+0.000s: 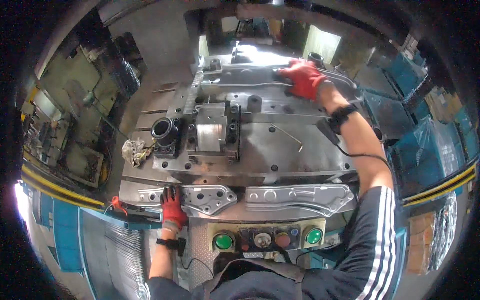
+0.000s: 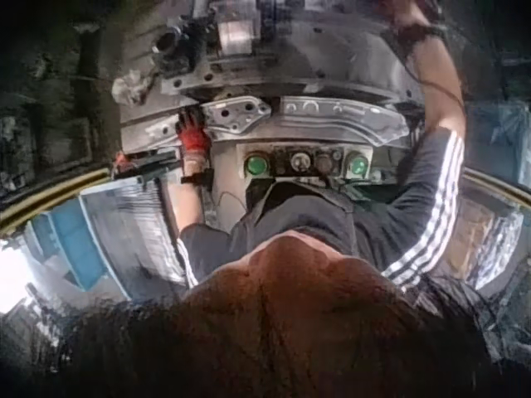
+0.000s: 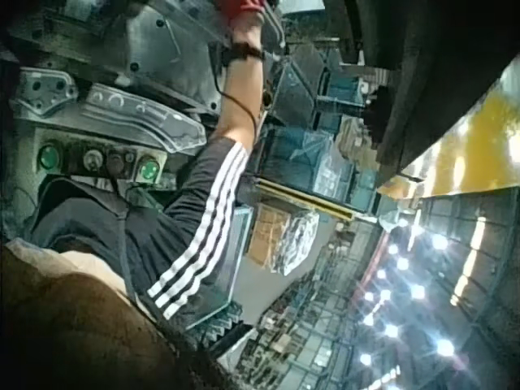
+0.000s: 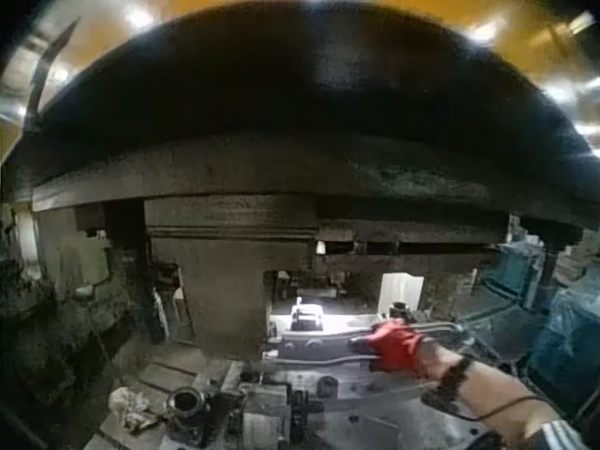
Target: Operating a large metal stamping press, loading parts, and transferring stamped components into storage bins.
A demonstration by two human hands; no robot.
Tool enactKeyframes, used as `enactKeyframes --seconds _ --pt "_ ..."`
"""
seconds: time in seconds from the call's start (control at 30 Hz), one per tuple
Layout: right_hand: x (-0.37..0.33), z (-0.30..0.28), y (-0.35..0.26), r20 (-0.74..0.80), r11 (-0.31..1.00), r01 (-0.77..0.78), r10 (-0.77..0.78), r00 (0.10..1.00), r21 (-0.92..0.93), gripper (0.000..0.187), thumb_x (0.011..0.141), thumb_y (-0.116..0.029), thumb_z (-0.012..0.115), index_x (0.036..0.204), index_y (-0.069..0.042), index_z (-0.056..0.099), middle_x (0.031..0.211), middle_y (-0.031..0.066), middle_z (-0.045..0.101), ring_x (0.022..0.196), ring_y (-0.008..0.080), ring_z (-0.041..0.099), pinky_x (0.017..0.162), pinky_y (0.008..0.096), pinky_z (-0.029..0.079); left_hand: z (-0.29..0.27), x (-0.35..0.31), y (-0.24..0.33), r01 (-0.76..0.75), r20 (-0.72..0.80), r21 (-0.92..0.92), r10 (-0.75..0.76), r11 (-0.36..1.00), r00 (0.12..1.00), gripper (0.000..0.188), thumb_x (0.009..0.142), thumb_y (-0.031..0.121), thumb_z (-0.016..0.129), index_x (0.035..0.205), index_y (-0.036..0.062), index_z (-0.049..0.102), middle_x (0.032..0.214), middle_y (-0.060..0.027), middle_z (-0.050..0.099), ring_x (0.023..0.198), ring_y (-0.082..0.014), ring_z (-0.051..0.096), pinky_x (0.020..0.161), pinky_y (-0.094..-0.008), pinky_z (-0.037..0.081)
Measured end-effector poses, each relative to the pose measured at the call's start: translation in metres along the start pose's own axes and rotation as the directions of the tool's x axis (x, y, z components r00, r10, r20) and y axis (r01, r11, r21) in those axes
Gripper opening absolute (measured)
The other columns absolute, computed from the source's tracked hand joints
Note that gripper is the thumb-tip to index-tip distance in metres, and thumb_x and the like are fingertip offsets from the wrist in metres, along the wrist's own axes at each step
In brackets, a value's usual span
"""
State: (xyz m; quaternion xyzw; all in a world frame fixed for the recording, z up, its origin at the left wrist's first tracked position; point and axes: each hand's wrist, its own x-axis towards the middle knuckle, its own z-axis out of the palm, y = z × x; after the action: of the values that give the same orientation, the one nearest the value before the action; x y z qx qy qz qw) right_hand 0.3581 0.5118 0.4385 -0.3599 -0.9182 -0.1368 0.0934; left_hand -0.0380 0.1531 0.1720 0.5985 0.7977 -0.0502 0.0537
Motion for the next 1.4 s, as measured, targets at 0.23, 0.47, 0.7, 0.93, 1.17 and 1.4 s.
enactKeyframes --seconds 0.23,0.47,0.7,0.93,1.17,1.4 --pt "0.063 0.056 -0.009 0.158 0.982 0.022 -0.052 0.986 0.188 0.048 0.079 -0.023 0.073 0.125 -0.018 0.060 0.131 0.0192 0.049 0.120 0.0384 0.047 0.099 0.0435 0.040 0.006 -0.057 -0.013 -0.108 -0.294 -0.243 0.032 0.964 0.955 0.073 0.072 0.009 0.059 0.141 0.0051 0.036 0.144 -0.0211 0.035 0.137 -0.0438 0.026 0.114 -0.0556 0.019" --pt "0.051 0.077 0.016 0.131 0.984 0.017 -0.041 0.991 0.179 0.049 0.086 -0.031 0.064 0.133 -0.021 0.053 0.143 0.0201 0.039 0.132 0.0404 0.037 0.107 0.0471 0.033 0.041 -0.091 0.003 -0.249 -0.422 -0.426 0.053 0.870 0.905 0.057 0.076 0.010 0.060 0.131 0.0032 0.046 0.130 -0.0195 0.049 0.123 -0.0393 0.044 0.107 -0.0523 0.031" --pt "-0.072 0.035 -0.046 -0.158 0.969 -0.195 0.219 0.963 0.154 0.074 0.082 -0.041 0.065 0.145 -0.019 0.034 0.142 0.0254 0.038 0.133 0.0460 0.032 0.109 0.0557 0.026 0.110 -0.113 0.041 0.209 0.235 -0.968 0.196 0.142 0.952 0.070 0.075 0.017 0.079 0.133 0.0034 0.044 0.130 -0.0112 0.053 0.121 -0.0261 0.050 0.103 -0.0395 0.041" --pt "-0.428 0.039 -0.123 -0.002 0.518 -0.646 0.780 0.625 0.561 0.062 0.084 -0.027 0.065 0.135 0.003 0.045 0.132 0.0223 0.052 0.125 0.0338 0.048 0.105 0.0401 0.036 0.157 -0.127 0.063 0.235 0.239 -0.971 0.170 0.046 0.956 0.067 0.073 -0.005 0.067 0.133 0.0046 0.039 0.127 -0.0095 0.055 0.117 -0.0226 0.053 0.099 -0.0358 0.044" --pt "-0.535 0.194 -0.228 0.650 -0.261 -0.727 0.690 0.320 0.635 0.056 0.076 -0.032 0.076 0.115 0.005 0.058 0.093 0.0194 0.067 0.082 0.0287 0.065 0.076 0.0420 0.050 0.141 -0.123 0.063 0.325 0.368 -0.908 0.134 0.265 0.920 0.063 0.078 0.008 0.068 0.133 0.0015 0.038 0.128 -0.0145 0.054 0.115 -0.0257 0.055 0.098 -0.0363 0.044" --pt "-0.543 0.219 -0.205 0.712 -0.041 -0.915 0.642 0.284 0.402 0.055 0.074 -0.043 0.074 0.102 0.003 0.066 0.104 0.0257 0.065 0.100 0.0387 0.063 0.083 0.0435 0.050 0.124 -0.130 0.082 0.236 0.252 -0.863 -0.024 0.447 0.967 0.065 0.074 0.005 0.072 0.131 -0.0010 0.042 0.125 -0.0134 0.058 0.110 -0.0243 0.058 0.095 -0.0355 0.046"
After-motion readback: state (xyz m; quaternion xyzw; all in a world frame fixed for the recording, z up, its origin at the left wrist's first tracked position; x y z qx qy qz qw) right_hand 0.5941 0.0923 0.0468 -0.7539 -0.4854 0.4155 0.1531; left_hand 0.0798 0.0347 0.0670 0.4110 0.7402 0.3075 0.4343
